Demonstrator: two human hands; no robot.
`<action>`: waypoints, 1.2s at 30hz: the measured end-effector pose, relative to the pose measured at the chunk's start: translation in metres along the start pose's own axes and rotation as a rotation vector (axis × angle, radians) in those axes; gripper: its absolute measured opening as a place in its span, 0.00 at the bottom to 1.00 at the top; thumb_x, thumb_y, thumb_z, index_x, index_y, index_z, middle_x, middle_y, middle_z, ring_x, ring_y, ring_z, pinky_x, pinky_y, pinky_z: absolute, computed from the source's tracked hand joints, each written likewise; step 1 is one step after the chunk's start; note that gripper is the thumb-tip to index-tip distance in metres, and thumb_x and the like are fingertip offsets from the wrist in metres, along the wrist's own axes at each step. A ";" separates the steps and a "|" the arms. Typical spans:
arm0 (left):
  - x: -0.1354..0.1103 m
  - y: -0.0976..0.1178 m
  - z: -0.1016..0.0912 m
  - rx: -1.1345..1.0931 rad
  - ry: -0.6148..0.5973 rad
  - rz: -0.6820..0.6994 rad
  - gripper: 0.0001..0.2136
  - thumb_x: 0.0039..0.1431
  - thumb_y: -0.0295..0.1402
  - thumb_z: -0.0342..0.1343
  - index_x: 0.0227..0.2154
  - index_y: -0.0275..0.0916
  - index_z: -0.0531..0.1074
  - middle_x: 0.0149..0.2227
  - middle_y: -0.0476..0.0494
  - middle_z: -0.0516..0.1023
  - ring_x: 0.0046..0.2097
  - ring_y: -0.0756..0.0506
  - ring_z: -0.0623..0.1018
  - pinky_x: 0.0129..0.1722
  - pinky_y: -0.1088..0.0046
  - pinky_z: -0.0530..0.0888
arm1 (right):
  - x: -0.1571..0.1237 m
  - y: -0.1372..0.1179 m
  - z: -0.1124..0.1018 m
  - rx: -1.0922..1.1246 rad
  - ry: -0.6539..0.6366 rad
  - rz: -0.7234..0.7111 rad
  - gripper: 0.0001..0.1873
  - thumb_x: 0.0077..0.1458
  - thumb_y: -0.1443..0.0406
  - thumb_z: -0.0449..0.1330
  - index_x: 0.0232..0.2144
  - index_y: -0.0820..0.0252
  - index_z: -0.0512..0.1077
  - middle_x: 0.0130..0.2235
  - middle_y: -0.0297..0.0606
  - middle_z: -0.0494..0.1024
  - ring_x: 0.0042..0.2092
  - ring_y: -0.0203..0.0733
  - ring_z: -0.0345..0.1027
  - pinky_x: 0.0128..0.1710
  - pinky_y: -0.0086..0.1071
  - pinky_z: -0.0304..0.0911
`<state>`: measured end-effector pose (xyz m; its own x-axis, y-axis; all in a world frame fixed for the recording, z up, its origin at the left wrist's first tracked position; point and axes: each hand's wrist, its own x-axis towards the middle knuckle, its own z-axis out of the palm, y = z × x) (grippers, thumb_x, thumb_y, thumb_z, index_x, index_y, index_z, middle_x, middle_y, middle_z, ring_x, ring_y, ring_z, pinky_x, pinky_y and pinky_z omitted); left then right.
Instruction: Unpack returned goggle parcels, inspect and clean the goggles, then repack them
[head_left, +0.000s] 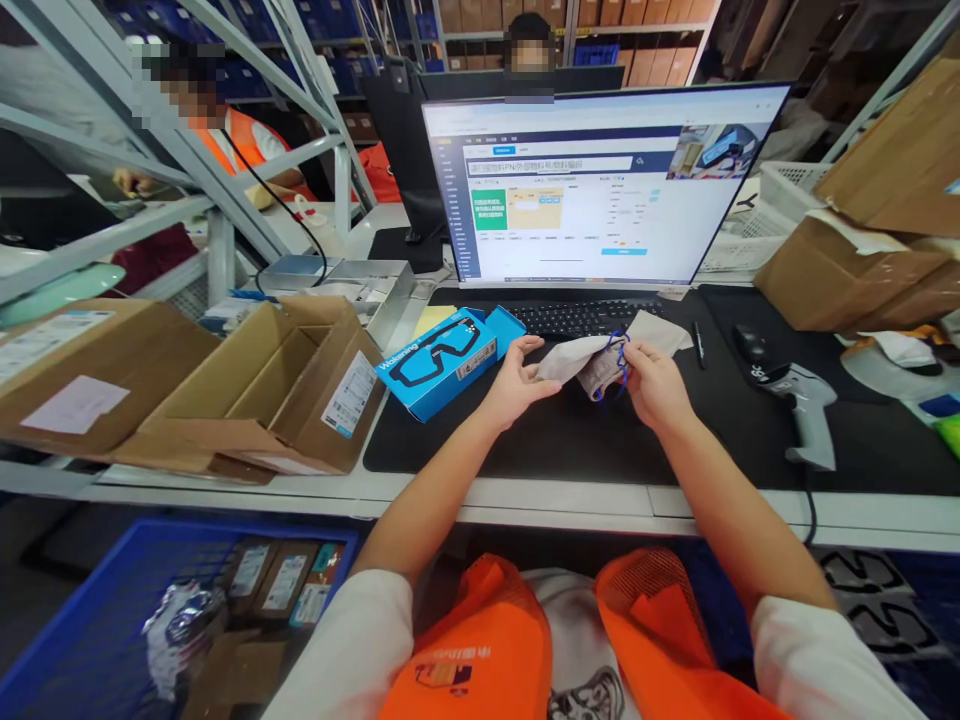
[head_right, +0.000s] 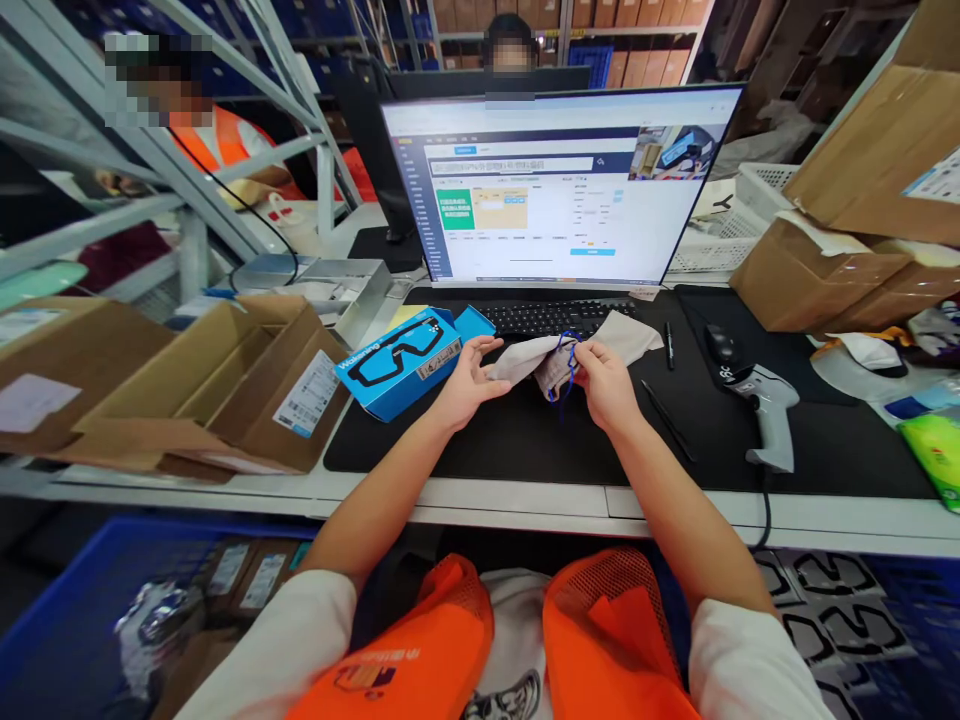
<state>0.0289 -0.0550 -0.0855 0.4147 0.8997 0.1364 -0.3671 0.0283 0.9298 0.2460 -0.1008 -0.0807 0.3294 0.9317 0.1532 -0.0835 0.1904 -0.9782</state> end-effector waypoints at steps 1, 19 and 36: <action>0.002 -0.002 -0.001 0.035 0.025 0.057 0.29 0.39 0.34 0.76 0.45 0.42 0.71 0.62 0.39 0.67 0.43 0.47 0.77 0.42 0.69 0.74 | 0.000 0.001 -0.002 0.013 -0.010 0.008 0.24 0.48 0.44 0.67 0.26 0.55 0.65 0.25 0.29 0.67 0.26 0.35 0.63 0.28 0.31 0.65; 0.031 0.163 0.048 1.198 -0.029 0.468 0.09 0.53 0.32 0.65 0.20 0.37 0.76 0.27 0.45 0.72 0.32 0.45 0.70 0.40 0.65 0.65 | -0.007 0.019 -0.016 0.111 -0.051 0.097 0.26 0.54 0.43 0.60 0.44 0.56 0.71 0.47 0.43 0.80 0.44 0.42 0.77 0.38 0.31 0.68; 0.027 0.224 0.011 1.613 -0.413 0.219 0.06 0.57 0.34 0.57 0.30 0.38 0.76 0.33 0.46 0.78 0.34 0.48 0.74 0.35 0.71 0.66 | -0.010 0.027 -0.011 0.115 -0.057 0.128 0.24 0.52 0.44 0.64 0.40 0.55 0.75 0.41 0.39 0.82 0.39 0.41 0.77 0.36 0.30 0.65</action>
<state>-0.0325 -0.0292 0.1300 0.7465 0.6519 0.1329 0.6184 -0.7536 0.2228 0.2505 -0.1086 -0.1103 0.2559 0.9659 0.0396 -0.2290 0.1004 -0.9682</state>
